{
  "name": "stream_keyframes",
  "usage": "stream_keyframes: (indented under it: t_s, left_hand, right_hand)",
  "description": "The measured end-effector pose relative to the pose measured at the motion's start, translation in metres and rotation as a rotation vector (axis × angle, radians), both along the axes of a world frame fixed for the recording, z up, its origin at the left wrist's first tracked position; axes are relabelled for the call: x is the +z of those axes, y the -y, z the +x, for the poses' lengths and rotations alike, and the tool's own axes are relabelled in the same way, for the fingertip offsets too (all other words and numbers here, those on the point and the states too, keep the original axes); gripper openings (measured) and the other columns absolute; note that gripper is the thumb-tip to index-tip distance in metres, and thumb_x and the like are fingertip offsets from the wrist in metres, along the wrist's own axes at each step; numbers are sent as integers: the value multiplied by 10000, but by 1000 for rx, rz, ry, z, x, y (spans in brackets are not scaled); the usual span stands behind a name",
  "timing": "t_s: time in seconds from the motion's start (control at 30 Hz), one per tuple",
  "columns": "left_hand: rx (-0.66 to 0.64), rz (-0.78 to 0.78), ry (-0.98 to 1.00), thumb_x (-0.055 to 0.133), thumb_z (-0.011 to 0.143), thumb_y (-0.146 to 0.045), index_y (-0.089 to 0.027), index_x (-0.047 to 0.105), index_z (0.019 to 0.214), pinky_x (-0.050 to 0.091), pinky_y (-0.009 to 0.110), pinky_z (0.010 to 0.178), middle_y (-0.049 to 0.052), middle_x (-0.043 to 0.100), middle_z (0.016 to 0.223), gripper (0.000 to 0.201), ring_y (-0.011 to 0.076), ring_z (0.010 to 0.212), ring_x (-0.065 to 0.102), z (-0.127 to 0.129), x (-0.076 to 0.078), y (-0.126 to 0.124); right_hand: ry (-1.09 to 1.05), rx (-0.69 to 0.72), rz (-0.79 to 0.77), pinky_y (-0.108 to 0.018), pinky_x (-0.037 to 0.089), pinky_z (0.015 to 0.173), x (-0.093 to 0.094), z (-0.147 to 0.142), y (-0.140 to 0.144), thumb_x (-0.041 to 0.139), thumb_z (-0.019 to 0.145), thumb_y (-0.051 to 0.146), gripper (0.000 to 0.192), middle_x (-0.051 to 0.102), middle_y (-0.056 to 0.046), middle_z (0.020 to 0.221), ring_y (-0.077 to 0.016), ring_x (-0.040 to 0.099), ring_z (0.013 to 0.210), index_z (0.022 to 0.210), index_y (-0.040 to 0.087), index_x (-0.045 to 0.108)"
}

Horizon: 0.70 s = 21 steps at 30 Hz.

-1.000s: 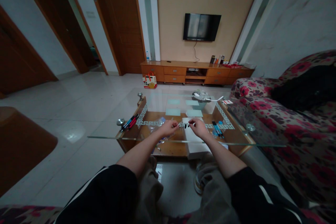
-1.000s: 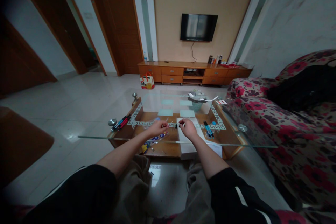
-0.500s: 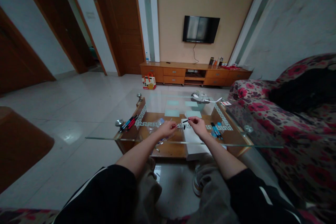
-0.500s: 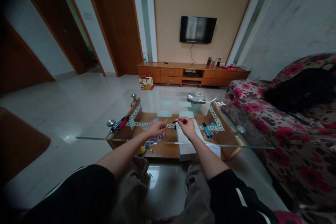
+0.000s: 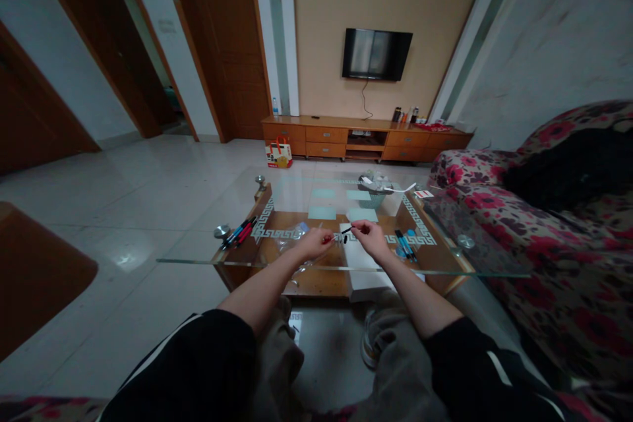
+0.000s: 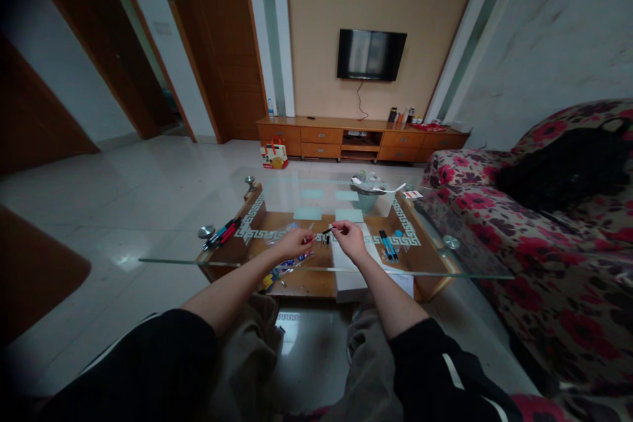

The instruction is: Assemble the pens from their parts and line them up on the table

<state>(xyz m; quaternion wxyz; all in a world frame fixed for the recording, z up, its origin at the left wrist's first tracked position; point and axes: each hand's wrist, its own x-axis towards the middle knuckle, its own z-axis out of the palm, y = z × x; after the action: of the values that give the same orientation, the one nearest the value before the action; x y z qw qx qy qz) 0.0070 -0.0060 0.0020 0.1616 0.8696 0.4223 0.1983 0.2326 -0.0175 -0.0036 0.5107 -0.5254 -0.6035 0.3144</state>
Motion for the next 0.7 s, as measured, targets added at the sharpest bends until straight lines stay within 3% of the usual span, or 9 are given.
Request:
stream_keyframes:
  t_s: [0.53, 0.7]
  left_hand:
    - [-14, 30, 14, 536, 864, -286, -193, 701, 855, 392, 219, 635, 21, 680, 733, 189, 149, 652, 583, -4, -1, -1]
    - [-21, 24, 50, 552, 859, -274, -214, 689, 1035, 411, 215, 656, 22, 704, 820, 231, 151, 709, 614, -2, -1, 1]
  right_hand:
    - [49, 50, -21, -297, 517, 700, -4, -3, -3, 681, 718, 368, 292, 728, -77, 872, -167, 642, 734, 906, 147, 714]
    - [113, 121, -30, -291, 519, 703, -11, -1, -1, 680, 742, 344, 238, 728, -62, 841, -165, 654, 726, 887, 158, 716]
